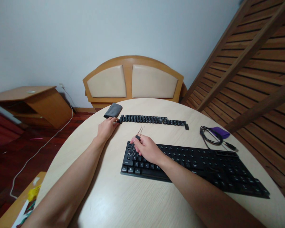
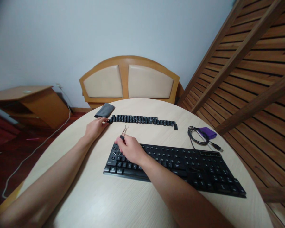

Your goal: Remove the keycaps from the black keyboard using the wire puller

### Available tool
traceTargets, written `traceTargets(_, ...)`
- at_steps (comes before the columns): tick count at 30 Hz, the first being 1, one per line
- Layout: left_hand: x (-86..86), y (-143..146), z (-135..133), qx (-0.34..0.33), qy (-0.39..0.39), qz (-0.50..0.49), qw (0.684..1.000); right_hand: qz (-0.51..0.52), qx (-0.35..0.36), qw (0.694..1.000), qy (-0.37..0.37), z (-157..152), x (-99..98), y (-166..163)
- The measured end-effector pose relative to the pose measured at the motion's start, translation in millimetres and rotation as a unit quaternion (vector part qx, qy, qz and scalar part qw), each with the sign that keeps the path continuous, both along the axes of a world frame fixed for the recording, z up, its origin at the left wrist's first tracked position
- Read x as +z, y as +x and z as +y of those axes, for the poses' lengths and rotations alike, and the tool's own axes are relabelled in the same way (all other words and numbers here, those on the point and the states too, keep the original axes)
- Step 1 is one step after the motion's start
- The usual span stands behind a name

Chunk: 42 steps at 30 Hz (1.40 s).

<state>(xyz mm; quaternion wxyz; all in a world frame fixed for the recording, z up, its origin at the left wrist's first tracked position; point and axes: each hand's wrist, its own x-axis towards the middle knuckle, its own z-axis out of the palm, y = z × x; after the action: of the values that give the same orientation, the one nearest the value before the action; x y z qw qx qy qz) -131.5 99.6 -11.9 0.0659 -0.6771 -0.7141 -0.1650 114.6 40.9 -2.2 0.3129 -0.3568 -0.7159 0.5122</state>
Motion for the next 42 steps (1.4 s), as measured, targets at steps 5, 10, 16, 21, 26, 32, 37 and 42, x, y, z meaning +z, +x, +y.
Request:
traceTargets(5, 2.8, 2.8, -5.3, -0.010, 0.013, -0.034, 0.999, 0.004, -0.003, 1.000, 0.008, -0.1, 1.0, 0.9)
traceTargets(10, 15.8, 16.5, -21.1, -0.093, -0.009, -0.085, 0.992, -0.005, -0.034, 0.997, 0.073, -0.2, 3.3, 1.9)
traceTargets(16, 38.3, 42.7, -56.0, -0.281, -0.148, -0.176, 0.932, -0.016, -0.036, 0.993, 0.115, -0.6, 5.5, 2.0)
traceTargets(21, 48.9, 55.0, -82.0, -0.353, -0.199, -0.152, 0.901, -0.007, -0.043, 0.991, 0.127, -0.2, 2.2, 1.0)
traceTargets(26, 52.4, 57.5, -91.1, -0.362, -0.235, -0.115, 0.894, -0.042, -0.015, 0.993, 0.105, 0.0, 5.3, 2.8)
traceTargets(32, 55.5, 64.4, -96.5, -0.335, -0.243, -0.058, 0.908, -0.122, 0.077, 0.988, 0.061, 1.7, 25.5, 13.5)
traceTargets(37, 49.3, 68.8, -105.1, -0.319, -0.218, -0.047, 0.921, -0.115, 0.095, 0.987, 0.064, 2.6, 28.0, 23.3)
traceTargets(42, 37.8, 62.5, -112.9, -0.329, -0.175, -0.074, 0.925, -0.081, 0.103, 0.989, 0.072, 5.7, 10.8, 26.8)
